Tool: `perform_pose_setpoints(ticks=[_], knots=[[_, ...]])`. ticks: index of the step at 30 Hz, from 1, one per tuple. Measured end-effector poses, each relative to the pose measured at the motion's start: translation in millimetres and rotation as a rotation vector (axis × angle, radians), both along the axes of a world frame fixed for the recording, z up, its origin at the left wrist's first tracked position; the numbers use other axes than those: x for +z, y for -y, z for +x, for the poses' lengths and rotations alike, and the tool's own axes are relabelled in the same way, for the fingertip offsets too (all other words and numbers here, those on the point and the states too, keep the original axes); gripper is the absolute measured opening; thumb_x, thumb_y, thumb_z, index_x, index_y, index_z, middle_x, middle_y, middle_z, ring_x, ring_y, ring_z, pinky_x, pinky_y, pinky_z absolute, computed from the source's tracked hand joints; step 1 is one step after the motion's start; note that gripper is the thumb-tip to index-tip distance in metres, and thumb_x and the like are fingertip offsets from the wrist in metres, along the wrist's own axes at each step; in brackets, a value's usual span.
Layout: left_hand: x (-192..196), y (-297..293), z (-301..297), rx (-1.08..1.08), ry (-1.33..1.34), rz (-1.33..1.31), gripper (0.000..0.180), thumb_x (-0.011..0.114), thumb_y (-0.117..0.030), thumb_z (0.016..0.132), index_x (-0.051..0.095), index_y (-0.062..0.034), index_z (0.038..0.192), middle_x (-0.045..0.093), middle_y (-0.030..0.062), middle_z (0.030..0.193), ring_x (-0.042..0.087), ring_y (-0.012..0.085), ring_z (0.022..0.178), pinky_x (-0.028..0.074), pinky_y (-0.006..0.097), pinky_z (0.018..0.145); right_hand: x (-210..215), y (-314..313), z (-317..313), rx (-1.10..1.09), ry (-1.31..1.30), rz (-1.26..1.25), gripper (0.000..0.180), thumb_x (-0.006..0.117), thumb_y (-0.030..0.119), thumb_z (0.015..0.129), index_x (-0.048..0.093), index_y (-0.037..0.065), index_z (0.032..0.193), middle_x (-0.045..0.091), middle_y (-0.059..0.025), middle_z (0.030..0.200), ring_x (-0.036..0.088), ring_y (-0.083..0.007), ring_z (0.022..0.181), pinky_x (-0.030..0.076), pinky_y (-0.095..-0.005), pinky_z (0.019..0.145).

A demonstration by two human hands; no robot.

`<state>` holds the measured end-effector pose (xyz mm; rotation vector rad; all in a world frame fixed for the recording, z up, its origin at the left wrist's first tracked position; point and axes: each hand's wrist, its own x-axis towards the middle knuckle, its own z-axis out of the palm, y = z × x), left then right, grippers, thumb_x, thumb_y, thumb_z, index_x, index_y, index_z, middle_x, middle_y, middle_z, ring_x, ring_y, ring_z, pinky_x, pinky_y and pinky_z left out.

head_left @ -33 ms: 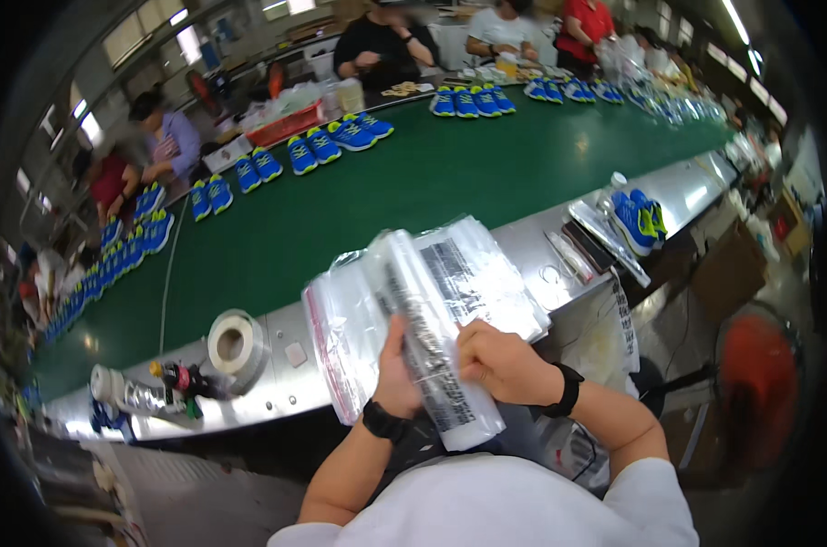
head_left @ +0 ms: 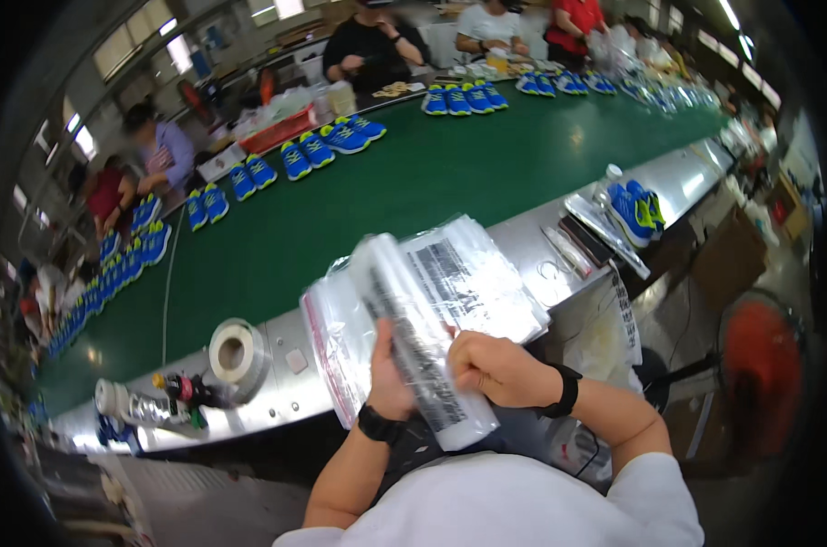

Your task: The recorder is organizing a stack of clear plastic ziplock bags at a workbench.

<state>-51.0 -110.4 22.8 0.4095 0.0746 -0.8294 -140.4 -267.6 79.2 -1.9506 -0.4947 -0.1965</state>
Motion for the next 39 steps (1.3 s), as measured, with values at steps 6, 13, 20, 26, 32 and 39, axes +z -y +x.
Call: perform_pose_setpoints(ticks=[6, 13, 20, 26, 32, 39], knots=[[-9.7, -59.3, 56.8, 0.383, 0.078, 0.157, 0.057, 0.04, -0.054, 0.089, 0.047, -0.0073, 0.121, 0.055, 0.0168, 0.113, 0.055, 0.0312, 0.099, 0.042, 0.06, 0.088, -11.6, 56.6, -2.7, 0.17, -0.369, -0.041, 0.014, 0.05, 0.018, 0.09, 0.05, 0.005, 0.085, 0.054, -0.0082, 0.073, 0.052, -0.0198, 0.068, 0.042, -0.0302, 0.063], [12.8, -62.7, 61.7, 0.392, 0.237, 0.203, 0.06, 0.045, -0.054, 0.087, 0.043, -0.0078, 0.126, 0.054, 0.0129, 0.117, 0.052, 0.0293, 0.105, 0.044, 0.045, 0.091, -97.5, 205.2, 48.4, -0.733, -0.261, -0.743, 0.021, 0.061, 0.026, 0.075, 0.058, 0.005, 0.077, 0.061, -0.0153, 0.076, 0.06, -0.0328, 0.072, 0.045, -0.0442, 0.062], [8.5, -17.3, 37.4, 0.147, 0.115, 0.301, 0.082, 0.031, -0.071, 0.082, 0.04, -0.0032, 0.129, 0.053, 0.021, 0.117, 0.053, 0.031, 0.105, 0.044, 0.044, 0.091, -44.6, 86.5, 55.3, -0.249, -0.491, -0.077, 0.035, 0.056, 0.03, 0.087, 0.055, 0.004, 0.11, 0.056, -0.0104, 0.107, 0.058, -0.0218, 0.087, 0.049, -0.033, 0.074], [3.8, 1.6, 32.2, 0.038, 0.413, 0.311, 0.068, 0.033, -0.06, 0.089, 0.044, -0.0003, 0.121, 0.051, 0.0166, 0.118, 0.052, 0.027, 0.107, 0.043, 0.037, 0.091, -23.3, 4.8, 55.3, 0.129, -0.702, 0.706, 0.039, 0.047, 0.026, 0.094, 0.043, 0.0, 0.123, 0.054, -0.005, 0.105, 0.05, -0.0101, 0.091, 0.044, -0.0267, 0.08], [-0.3, 7.8, 40.2, 0.466, 1.005, 0.986, 0.038, 0.047, -0.022, 0.093, 0.04, 0.0033, 0.12, 0.053, 0.0137, 0.109, 0.055, 0.0226, 0.095, 0.046, 0.032, 0.081, -33.2, -6.2, 62.2, -0.057, -0.465, 0.293, 0.044, 0.058, 0.021, 0.087, 0.042, -0.002, 0.122, 0.056, -0.0116, 0.109, 0.056, -0.0169, 0.095, 0.047, -0.0304, 0.081], [17.1, -5.6, 49.8, 0.006, 0.746, 0.582, 0.05, 0.056, -0.023, 0.086, 0.038, 0.006, 0.123, 0.053, 0.0132, 0.114, 0.056, 0.02, 0.099, 0.046, 0.033, 0.087, -21.1, -6.5, 65.0, -0.23, -0.362, 0.04, 0.053, 0.068, 0.017, 0.077, 0.042, -0.006, 0.117, 0.056, -0.0149, 0.108, 0.059, -0.0213, 0.09, 0.048, -0.0313, 0.079]])
